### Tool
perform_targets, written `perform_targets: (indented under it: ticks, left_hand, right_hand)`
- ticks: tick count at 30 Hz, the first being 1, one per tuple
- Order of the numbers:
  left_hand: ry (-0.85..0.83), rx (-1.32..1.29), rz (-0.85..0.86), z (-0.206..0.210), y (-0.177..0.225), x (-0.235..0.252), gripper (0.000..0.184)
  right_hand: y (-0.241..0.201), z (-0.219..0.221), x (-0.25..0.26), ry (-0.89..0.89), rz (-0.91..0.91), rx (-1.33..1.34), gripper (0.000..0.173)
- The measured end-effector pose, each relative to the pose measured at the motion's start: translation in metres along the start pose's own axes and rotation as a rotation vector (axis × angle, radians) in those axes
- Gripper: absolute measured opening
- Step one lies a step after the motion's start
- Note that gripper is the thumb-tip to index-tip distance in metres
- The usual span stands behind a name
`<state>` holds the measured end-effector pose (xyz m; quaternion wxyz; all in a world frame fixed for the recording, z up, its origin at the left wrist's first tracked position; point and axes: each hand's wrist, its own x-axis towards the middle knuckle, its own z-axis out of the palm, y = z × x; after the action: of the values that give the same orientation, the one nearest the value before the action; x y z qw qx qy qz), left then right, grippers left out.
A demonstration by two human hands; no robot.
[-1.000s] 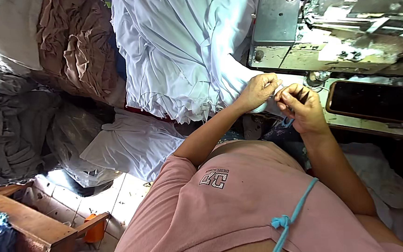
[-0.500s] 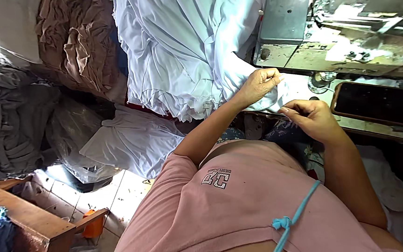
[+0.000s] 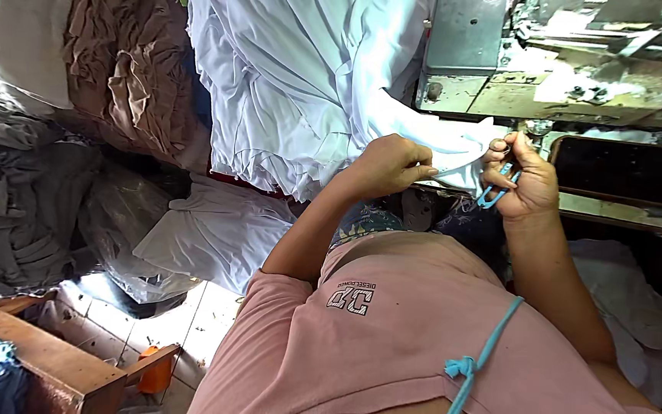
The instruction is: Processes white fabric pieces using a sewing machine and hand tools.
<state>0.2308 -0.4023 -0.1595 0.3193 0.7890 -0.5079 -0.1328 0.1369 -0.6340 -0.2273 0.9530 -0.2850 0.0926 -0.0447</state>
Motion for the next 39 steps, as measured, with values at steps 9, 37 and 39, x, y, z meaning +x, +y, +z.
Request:
perform_targets:
  ticks: [9, 37, 39]
  left_hand:
    - [0.414, -1.383, 0.078, 0.049, 0.005, 0.038, 0.032]
    - [0.447, 0.03, -0.097, -0.018, -0.045, -0.03, 0.03]
    - [0.521, 0.153, -0.168, -0.036, -0.047, -0.043, 0.031]
  right_hand:
    - [0.008, 0.006, -0.004, -0.099, -0.018, -0.069, 0.04]
    - [-0.026, -0.008, -0.011, -0.043, -0.329, -0.546, 0.034]
    - [-0.029, -0.011, -0.01, -0.035, -0.331, -0.52, 0.035]
